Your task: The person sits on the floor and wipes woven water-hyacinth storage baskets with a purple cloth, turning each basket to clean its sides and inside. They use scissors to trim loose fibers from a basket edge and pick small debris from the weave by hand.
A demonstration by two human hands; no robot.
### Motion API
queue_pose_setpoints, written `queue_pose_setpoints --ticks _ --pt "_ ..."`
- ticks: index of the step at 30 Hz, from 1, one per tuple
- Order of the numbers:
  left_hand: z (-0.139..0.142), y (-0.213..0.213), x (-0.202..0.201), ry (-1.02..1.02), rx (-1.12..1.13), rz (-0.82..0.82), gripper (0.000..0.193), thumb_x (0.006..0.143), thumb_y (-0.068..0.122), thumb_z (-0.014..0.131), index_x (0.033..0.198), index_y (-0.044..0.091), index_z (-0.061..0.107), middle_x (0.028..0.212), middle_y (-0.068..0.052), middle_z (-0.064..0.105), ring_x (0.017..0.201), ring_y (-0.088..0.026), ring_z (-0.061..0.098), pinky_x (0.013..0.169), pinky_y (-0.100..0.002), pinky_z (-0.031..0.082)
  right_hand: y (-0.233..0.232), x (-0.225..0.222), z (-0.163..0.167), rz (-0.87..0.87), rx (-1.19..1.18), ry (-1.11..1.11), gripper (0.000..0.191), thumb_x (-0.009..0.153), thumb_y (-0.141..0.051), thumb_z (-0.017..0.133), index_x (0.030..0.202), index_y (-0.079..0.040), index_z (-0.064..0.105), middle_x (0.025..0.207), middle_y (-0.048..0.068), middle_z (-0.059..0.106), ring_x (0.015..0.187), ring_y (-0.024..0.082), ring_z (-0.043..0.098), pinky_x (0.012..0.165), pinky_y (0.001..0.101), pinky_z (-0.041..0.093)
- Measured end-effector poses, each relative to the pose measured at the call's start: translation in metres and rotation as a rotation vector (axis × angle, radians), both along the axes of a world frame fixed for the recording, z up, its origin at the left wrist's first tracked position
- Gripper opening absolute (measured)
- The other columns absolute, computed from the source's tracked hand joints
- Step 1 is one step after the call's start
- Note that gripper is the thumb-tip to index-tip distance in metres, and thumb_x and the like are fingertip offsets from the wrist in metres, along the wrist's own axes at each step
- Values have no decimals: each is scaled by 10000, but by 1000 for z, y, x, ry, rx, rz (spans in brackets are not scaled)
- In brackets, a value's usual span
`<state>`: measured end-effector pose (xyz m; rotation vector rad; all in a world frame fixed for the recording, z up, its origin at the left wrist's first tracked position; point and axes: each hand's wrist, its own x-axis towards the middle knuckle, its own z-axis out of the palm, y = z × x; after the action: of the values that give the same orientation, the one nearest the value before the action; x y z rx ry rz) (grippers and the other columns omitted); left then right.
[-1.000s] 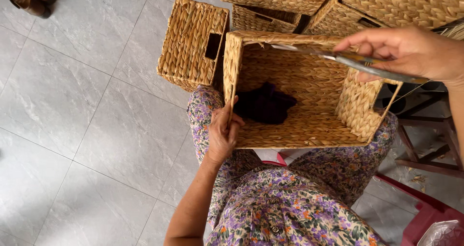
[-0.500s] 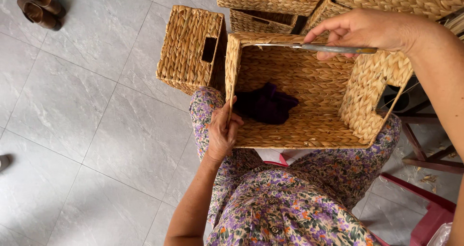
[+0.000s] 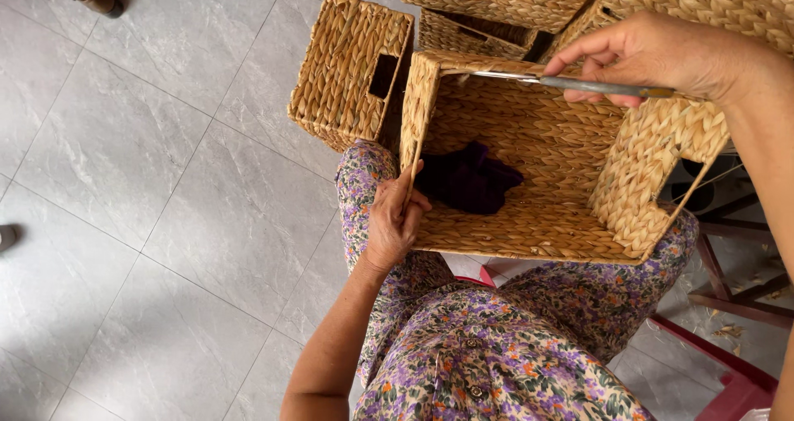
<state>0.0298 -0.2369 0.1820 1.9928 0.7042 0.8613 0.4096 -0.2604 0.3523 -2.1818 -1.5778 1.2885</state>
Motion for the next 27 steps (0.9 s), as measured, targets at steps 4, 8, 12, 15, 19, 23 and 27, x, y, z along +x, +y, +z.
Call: queue_pose_setpoints --ticks 4,8,12,15,19,23,27 --pt "-1 -1 -2 -23 -25 -4 693 806 -56 568 1491 39 514 845 -10 707 957 -223 647 1048 -380 466 -5 9 -9 13 -177 -8 437 927 -191 731 1363 -169 712 690 71 660 442 153 540 420 334 458" --pt "-11 1 -2 -21 5 10 695 780 -49 571 1471 28 538 840 -19 709 937 -250 644 1007 -399 476 -10 16 -18 281 -354 -16 512 908 -121 796 1398 -194 663 796 49 603 565 113 526 501 290 474" --pt "-23 5 2 -143 105 21 573 834 10 650 1394 5 529 882 -16 717 956 -271 661 988 -419 479 15 4 -13 175 -110 325 629 868 2 757 1471 -65 592 930 97 637 648 138 619 508 289 528" --pt "-27 6 9 -142 125 36 553 848 18 651 1389 10 535 883 2 720 965 -256 682 1000 -411 500 69 -40 -13 351 289 506 618 950 -104 663 1551 -17 546 976 71 675 721 74 677 592 220 568" --pt "-27 8 16 -150 85 27 607 847 10 617 1447 -2 526 857 -3 706 875 -223 689 973 -411 527 135 -137 -27 154 279 218 530 935 -127 653 1460 -94 585 844 63 687 708 124 633 572 261 497" --pt "-25 9 15 -134 77 30 589 858 24 619 1437 -8 522 849 -8 691 880 -236 693 949 -421 520 190 -227 -41 122 222 -129 503 930 -185 686 1427 -150 616 831 36 692 677 172 624 544 325 454" --pt "-28 10 11 -173 49 7 541 883 23 617 1417 14 532 884 -1 699 913 -232 688 918 -366 520 205 -243 -54 90 191 66 577 923 -298 784 1433 -99 600 803 94 603 628 147 551 515 285 397"
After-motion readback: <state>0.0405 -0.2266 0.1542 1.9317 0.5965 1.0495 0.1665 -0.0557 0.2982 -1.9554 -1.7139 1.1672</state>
